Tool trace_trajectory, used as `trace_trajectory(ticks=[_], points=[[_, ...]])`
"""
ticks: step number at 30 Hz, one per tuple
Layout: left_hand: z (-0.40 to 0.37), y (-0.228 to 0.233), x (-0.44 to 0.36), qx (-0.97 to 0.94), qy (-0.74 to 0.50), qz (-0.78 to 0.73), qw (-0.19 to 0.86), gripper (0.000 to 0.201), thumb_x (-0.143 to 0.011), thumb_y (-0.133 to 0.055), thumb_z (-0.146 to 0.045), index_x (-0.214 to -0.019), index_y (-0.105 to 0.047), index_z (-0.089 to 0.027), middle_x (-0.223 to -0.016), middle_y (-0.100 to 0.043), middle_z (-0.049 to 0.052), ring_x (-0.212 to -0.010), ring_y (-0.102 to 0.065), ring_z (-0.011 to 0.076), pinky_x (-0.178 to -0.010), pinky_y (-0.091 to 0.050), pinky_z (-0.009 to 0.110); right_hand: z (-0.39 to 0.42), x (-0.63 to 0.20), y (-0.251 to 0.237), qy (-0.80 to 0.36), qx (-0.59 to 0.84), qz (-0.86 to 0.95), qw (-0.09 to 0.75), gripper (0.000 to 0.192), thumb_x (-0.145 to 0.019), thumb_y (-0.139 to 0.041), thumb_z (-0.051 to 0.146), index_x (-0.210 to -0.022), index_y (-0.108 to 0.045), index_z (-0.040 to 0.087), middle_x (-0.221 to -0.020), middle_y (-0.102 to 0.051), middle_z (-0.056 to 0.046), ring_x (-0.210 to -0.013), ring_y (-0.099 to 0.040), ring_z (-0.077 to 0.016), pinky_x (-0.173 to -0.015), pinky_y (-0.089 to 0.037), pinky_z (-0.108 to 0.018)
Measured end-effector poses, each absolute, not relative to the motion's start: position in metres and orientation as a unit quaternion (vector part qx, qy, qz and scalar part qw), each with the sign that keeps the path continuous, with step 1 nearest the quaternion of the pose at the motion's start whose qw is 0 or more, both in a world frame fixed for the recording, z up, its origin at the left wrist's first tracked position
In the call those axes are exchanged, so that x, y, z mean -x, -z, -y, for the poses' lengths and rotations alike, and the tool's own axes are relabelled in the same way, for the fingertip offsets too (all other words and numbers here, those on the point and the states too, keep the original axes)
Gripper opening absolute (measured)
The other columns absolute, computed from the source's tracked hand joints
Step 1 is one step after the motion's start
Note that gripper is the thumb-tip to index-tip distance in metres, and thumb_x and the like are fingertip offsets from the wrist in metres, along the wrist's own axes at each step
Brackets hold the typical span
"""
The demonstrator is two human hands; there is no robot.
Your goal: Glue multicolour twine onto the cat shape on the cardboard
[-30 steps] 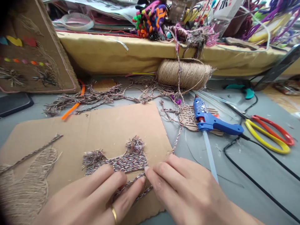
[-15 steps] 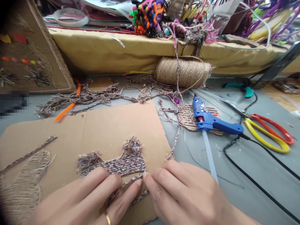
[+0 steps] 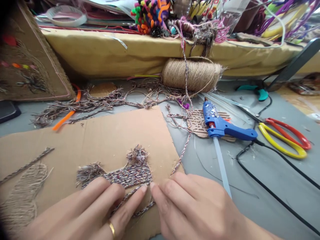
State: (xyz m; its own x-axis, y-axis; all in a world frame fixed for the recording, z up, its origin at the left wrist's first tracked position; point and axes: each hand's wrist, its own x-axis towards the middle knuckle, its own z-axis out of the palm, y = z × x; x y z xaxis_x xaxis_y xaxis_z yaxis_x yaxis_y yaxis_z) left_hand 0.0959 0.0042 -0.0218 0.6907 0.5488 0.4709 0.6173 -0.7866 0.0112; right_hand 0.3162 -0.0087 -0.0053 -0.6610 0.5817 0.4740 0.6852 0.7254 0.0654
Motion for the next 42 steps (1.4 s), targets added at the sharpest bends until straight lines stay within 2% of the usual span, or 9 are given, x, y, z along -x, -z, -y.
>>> trace_trajectory(ticks=[4,10,18,22,27,29,34,38,42], points=[[-0.004,0.024,-0.094,0.926,0.215,0.300,0.075,0.031,-0.096,-0.036,-0.013,-0.104,-0.065,-0.019,-0.067,-0.056,-0.004,-0.065,-0.051,0.0108,-0.054,-0.041,0.027,0.012,-0.318,0.009,0.095,0.366,0.905,0.194,0.031,-0.093,-0.035,0.013,-0.099,-0.065,0.014,-0.074,-0.069,0.000,-0.068,-0.061,-0.0113,-0.055,-0.048,-0.026],[-0.003,0.022,-0.093,0.927,0.213,0.301,0.073,0.032,-0.095,-0.035,-0.010,-0.104,-0.065,-0.017,-0.068,-0.056,-0.002,-0.064,-0.050,0.0120,-0.055,-0.041,0.028,0.012,-0.316,0.008,0.082,0.353,0.910,0.204,0.021,-0.081,-0.053,0.011,-0.097,-0.067,0.011,-0.070,-0.066,-0.001,-0.063,-0.057,-0.0133,-0.048,-0.045,-0.029],[-0.005,0.015,-0.097,0.931,0.215,0.288,0.064,0.029,-0.096,-0.037,-0.016,-0.103,-0.064,-0.013,-0.072,-0.059,0.002,-0.065,-0.053,0.0154,-0.048,-0.038,0.030,0.011,-0.312,0.000,0.110,0.360,0.903,0.208,0.021,-0.083,-0.048,0.008,-0.093,-0.066,0.011,-0.067,-0.066,-0.001,-0.061,-0.059,-0.0137,-0.052,-0.047,-0.029],[-0.006,0.012,-0.096,0.935,0.210,0.278,0.065,0.025,-0.094,-0.041,-0.017,-0.102,-0.064,-0.011,-0.069,-0.057,0.002,-0.063,-0.054,0.0161,-0.047,-0.038,0.030,0.012,-0.313,0.002,0.112,0.353,0.905,0.208,0.025,-0.089,-0.042,0.012,-0.099,-0.065,0.009,-0.079,-0.070,-0.004,-0.069,-0.063,-0.0133,-0.058,-0.052,-0.026],[-0.007,0.009,-0.095,0.940,0.203,0.267,0.064,0.024,-0.094,-0.041,-0.018,-0.098,-0.064,-0.012,-0.066,-0.056,0.001,-0.059,-0.053,0.0151,-0.046,-0.038,0.029,0.010,-0.308,-0.005,0.113,0.360,0.905,0.196,0.024,-0.082,-0.044,0.005,-0.087,-0.066,0.013,-0.066,-0.068,-0.003,-0.064,-0.064,-0.0160,-0.056,-0.055,-0.029],[-0.009,0.007,-0.096,0.941,0.199,0.266,0.062,0.023,-0.093,-0.042,-0.017,-0.097,-0.065,-0.013,-0.067,-0.057,0.001,-0.061,-0.054,0.0157,-0.046,-0.038,0.029,0.009,-0.307,-0.008,0.109,0.361,0.904,0.199,0.025,-0.081,-0.043,0.004,-0.086,-0.066,0.014,-0.066,-0.068,-0.003,-0.065,-0.065,-0.0162,-0.056,-0.055,-0.029],[-0.010,0.003,-0.097,0.941,0.191,0.272,0.059,0.021,-0.090,-0.045,-0.012,-0.096,-0.065,-0.014,-0.067,-0.059,0.001,-0.063,-0.055,0.0164,-0.048,-0.041,0.028,0.006,-0.309,-0.009,0.091,0.348,0.907,0.221,0.026,-0.082,-0.046,0.010,-0.099,-0.065,0.007,-0.082,-0.070,-0.009,-0.075,-0.066,-0.0182,-0.062,-0.057,-0.029],[-0.009,0.001,-0.090,0.944,0.190,0.267,0.036,0.026,-0.092,-0.040,-0.013,-0.105,-0.064,-0.013,-0.072,-0.062,0.002,-0.067,-0.056,0.0163,-0.055,-0.045,0.028,0.005,-0.308,-0.006,0.096,0.337,0.910,0.220,0.024,-0.083,-0.046,0.008,-0.096,-0.065,0.007,-0.077,-0.070,-0.009,-0.073,-0.066,-0.0193,-0.062,-0.058,-0.031],[-0.008,0.001,-0.074,0.940,0.194,0.265,0.093,0.028,-0.092,-0.042,-0.014,-0.115,-0.058,-0.011,-0.078,-0.065,0.002,-0.077,-0.057,0.0173,-0.061,-0.046,0.027,0.006,-0.305,-0.006,0.100,0.340,0.910,0.215,0.023,-0.083,-0.045,0.006,-0.093,-0.066,0.008,-0.073,-0.069,-0.008,-0.072,-0.065,-0.0183,-0.063,-0.058,-0.031]])
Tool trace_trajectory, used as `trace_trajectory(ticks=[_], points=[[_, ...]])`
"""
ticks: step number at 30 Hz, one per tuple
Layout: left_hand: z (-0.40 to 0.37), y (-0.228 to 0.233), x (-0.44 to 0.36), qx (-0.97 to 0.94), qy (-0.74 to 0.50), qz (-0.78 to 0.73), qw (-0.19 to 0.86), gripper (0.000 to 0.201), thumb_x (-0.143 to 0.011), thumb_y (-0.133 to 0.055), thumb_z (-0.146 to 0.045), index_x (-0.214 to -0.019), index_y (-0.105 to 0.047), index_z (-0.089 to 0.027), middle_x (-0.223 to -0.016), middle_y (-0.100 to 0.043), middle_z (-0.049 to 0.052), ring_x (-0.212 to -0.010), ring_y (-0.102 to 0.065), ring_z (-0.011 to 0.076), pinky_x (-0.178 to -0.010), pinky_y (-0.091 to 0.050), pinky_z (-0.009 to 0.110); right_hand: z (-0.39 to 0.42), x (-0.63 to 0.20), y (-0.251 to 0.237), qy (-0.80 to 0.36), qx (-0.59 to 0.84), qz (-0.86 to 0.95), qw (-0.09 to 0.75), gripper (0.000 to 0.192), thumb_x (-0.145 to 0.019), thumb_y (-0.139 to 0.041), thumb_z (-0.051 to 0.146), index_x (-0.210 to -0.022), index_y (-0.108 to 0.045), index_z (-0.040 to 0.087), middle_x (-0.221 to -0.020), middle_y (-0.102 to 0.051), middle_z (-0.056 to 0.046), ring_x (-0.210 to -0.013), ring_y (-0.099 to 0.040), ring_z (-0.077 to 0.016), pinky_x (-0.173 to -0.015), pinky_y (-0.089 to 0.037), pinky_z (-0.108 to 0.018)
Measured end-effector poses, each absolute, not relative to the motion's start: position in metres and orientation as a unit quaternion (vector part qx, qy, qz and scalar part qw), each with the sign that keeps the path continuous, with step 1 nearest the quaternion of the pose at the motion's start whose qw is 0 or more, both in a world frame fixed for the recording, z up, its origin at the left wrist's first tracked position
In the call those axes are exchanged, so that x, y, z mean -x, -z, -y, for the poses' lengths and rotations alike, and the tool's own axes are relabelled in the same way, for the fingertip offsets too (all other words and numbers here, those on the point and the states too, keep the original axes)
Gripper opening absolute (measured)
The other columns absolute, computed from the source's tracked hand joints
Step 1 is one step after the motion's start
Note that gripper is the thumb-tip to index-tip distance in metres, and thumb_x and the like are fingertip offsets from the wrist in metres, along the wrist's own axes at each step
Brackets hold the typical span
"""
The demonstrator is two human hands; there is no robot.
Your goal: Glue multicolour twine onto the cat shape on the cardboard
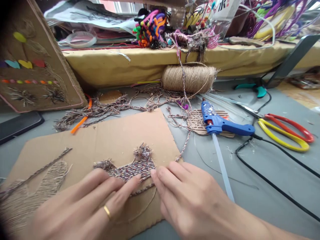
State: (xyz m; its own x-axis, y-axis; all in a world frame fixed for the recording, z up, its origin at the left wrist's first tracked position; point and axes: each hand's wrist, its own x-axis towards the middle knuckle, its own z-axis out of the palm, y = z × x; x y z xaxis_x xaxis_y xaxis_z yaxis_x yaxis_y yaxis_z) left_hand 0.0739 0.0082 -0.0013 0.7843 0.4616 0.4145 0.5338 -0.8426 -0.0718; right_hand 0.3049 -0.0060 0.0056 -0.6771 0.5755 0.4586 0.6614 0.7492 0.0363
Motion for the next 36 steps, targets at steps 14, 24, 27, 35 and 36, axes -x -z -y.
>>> trace_trajectory(ticks=[14,24,27,35,36], points=[[0.005,-0.005,-0.041,0.877,0.207,0.428,-0.074,0.029,-0.075,-0.044,-0.005,-0.086,-0.061,-0.025,-0.065,-0.055,-0.003,-0.064,-0.050,0.0127,-0.054,-0.040,0.021,0.004,-0.307,-0.004,0.101,0.325,0.919,0.202,0.025,-0.084,-0.044,0.012,-0.097,-0.066,0.007,-0.083,-0.068,-0.011,-0.080,-0.060,-0.0215,-0.065,-0.051,-0.035],[0.008,0.002,-0.023,0.896,0.194,0.393,-0.074,0.040,-0.086,-0.047,-0.008,-0.113,-0.063,-0.032,-0.071,-0.055,-0.001,-0.065,-0.044,0.0114,-0.054,-0.037,0.020,0.003,-0.312,0.002,0.111,0.305,0.924,0.199,0.026,-0.087,-0.042,0.011,-0.105,-0.059,0.005,-0.091,-0.063,-0.011,-0.091,-0.054,-0.0239,-0.078,-0.046,-0.037],[0.006,0.004,-0.023,0.888,0.207,0.397,-0.103,0.038,-0.085,-0.049,-0.008,-0.111,-0.064,-0.030,-0.074,-0.056,0.000,-0.067,-0.045,0.0115,-0.056,-0.039,0.020,0.004,-0.313,0.004,0.116,0.304,0.925,0.197,0.027,-0.087,-0.042,0.011,-0.107,-0.059,0.005,-0.093,-0.063,-0.011,-0.092,-0.054,-0.0245,-0.079,-0.045,-0.038],[0.002,0.009,-0.015,0.863,0.255,0.394,-0.186,0.041,-0.084,-0.050,0.000,-0.111,-0.064,-0.028,-0.081,-0.060,0.000,-0.071,-0.047,0.0101,-0.061,-0.041,0.021,0.006,-0.318,0.011,0.107,0.311,0.927,0.180,0.030,-0.087,-0.043,0.012,-0.112,-0.057,0.005,-0.101,-0.062,-0.012,-0.098,-0.053,-0.0256,-0.085,-0.042,-0.041],[0.002,0.009,-0.014,0.863,0.255,0.391,-0.191,0.042,-0.084,-0.050,0.001,-0.112,-0.064,-0.027,-0.082,-0.061,0.000,-0.072,-0.047,0.0101,-0.062,-0.041,0.021,0.006,-0.318,0.012,0.106,0.310,0.928,0.179,0.030,-0.087,-0.042,0.012,-0.112,-0.057,0.005,-0.102,-0.062,-0.012,-0.099,-0.053,-0.0257,-0.086,-0.042,-0.041]])
